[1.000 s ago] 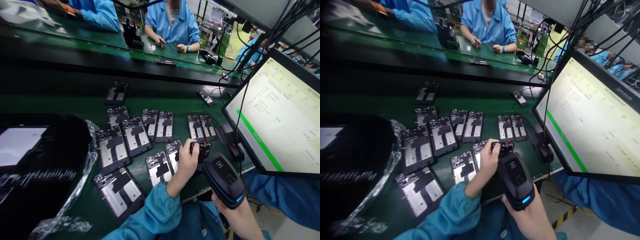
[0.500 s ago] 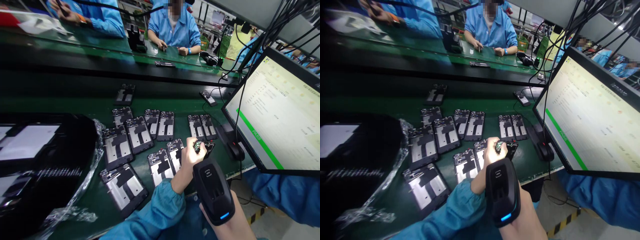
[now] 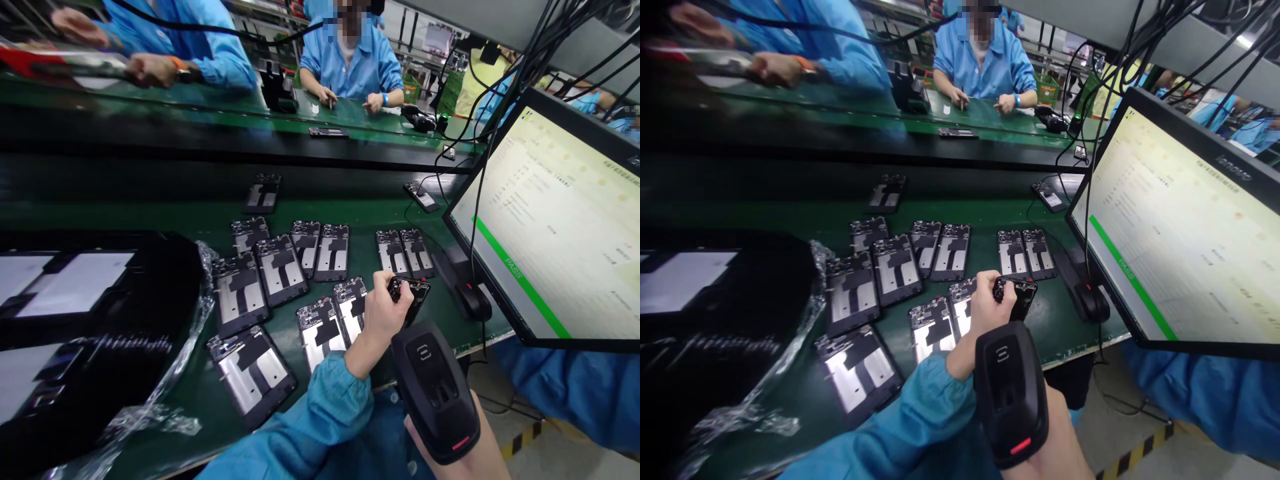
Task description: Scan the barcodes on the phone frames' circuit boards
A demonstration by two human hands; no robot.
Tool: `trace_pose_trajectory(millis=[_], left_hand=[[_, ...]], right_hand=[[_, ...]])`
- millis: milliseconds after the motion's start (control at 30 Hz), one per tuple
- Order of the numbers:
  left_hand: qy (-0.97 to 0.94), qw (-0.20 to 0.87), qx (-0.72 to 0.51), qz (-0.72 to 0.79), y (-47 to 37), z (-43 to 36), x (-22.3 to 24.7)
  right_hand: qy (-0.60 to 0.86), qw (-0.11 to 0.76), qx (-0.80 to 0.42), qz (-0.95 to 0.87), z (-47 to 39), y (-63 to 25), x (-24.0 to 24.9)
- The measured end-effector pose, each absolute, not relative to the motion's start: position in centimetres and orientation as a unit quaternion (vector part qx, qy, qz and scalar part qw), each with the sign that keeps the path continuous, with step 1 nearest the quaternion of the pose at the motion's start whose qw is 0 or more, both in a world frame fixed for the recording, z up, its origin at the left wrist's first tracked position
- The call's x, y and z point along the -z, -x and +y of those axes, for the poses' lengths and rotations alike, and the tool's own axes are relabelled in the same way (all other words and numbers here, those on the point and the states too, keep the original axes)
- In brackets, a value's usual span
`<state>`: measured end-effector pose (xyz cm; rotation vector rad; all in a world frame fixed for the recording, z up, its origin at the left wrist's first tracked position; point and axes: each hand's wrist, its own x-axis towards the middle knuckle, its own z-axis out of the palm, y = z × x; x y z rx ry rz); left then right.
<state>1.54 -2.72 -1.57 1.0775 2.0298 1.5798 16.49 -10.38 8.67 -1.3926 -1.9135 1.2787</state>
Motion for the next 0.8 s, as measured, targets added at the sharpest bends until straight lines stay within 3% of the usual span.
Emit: trace_pose_trajectory(millis=[167,300,367,500,633,800], left_hand=[[-0.36,0.203,-0.583,0.7,-1.1,-2.0,1.8],[-0.42,0.331,-0.579,0.616,-0.7,-2.3,2.8],[-0.493,0.362,-0.539,0.579,-1.2,-2.6,4.0],[-0.519,0.321,-0.491,0.622,-3.1,-2.0,6.5],[-0.518,0.268,-0.398,0.708,-4.8,-0.3,6.8],[-0.519,0.215,-0.24,0.792,-6.1,-1.5,4.4]], right_hand=[[0.531,0.247,-0.479,-0.653,-9.3,-18.1,-5.8],[0.554,0.292,-0.47,-0.622,-4.9,-19.0,-1.3],[0.529,0.335,-0.541,-0.562,-3.1,-19.6,0.5],[0.451,0.373,-0.677,-0.447,-2.5,-21.5,2.7],[0.487,0.337,-0.621,-0.514,-2.1,-23.3,2.8],[0.43,0.307,-0.612,-0.589,0.4,-21.7,0.4]])
